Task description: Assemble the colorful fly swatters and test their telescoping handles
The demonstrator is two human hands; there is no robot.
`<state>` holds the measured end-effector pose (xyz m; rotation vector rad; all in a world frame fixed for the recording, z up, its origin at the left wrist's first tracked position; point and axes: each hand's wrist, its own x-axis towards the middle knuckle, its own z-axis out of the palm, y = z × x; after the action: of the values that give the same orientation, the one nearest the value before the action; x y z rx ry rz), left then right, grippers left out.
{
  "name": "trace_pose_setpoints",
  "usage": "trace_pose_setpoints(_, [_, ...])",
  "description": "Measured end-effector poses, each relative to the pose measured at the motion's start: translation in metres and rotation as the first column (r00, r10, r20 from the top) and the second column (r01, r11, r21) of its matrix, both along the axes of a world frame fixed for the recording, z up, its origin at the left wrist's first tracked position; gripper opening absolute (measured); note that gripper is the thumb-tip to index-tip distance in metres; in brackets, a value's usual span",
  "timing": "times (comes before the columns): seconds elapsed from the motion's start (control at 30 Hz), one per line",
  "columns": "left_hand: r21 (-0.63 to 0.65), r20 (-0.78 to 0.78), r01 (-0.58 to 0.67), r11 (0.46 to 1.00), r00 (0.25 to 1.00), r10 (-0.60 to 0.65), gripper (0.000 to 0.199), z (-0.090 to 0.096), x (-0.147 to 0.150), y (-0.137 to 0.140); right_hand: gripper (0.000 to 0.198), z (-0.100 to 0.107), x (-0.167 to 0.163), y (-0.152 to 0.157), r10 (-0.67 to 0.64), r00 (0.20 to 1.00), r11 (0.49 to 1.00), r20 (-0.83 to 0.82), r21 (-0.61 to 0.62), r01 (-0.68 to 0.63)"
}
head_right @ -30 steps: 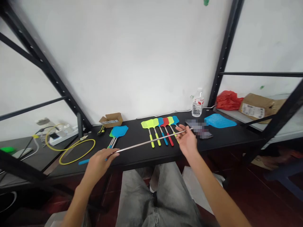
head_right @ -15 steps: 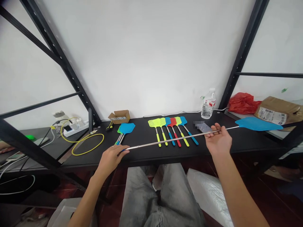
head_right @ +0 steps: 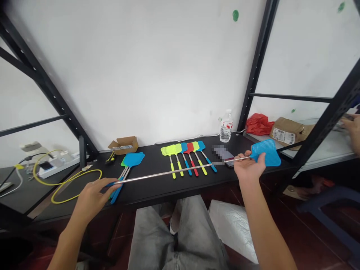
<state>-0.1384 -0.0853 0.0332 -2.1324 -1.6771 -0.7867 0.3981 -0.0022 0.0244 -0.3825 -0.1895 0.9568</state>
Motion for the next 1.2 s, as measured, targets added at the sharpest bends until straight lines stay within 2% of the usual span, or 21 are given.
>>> trace_pose_setpoints(0.17, [-0.083, 0.021, -0.027, 0.996, 0.999, 0.029, 0.045, 0.0, -0.012, -0.004, 0.047, 0.0, 0.003, 0.0, 0.005, 1.0, 1.0, 0.016, 0.007, -0.005])
trace_pose_setpoints(0.47, [-0.088, -0.015, -0.053, 0.995, 0.999, 0.052, 0.046, 0.006, 0.004, -0.006, 0.045, -0.003, 0.007, 0.002, -0.041, 0.999, 0.999, -0.028, -0.035, 0.04])
trace_pose_setpoints(0.7, [-0.081, -0.033, -0.097, 0.992, 0.995, 0.094, 0.043, 0.011, 0.0, -0.011, 0.044, -0.006, 0.001, 0.005, -0.052, 0.998, 0.998, -0.023, -0.039, 0.051])
trace_pose_setpoints(0.83, [-0.11, -0.042, -0.07, 0.991, 0.997, 0.066, 0.041, 0.013, 0.009, -0.012, 0.042, -0.004, -0.014, 0.005, -0.031, 0.999, 0.999, -0.014, -0.037, 0.03])
trace_pose_setpoints(1.03, [-0.136, -0.054, -0.02, 0.99, 0.998, 0.013, 0.039, 0.008, 0.036, -0.007, 0.038, 0.003, -0.059, 0.0, 0.023, 1.0, 0.996, 0.005, -0.087, -0.023])
trace_pose_setpoints(1.2, [-0.099, -0.073, -0.048, 0.994, 0.997, 0.04, 0.04, 0.007, 0.029, -0.008, 0.038, -0.001, -0.082, -0.002, 0.048, 0.996, 0.994, 0.074, -0.105, -0.04])
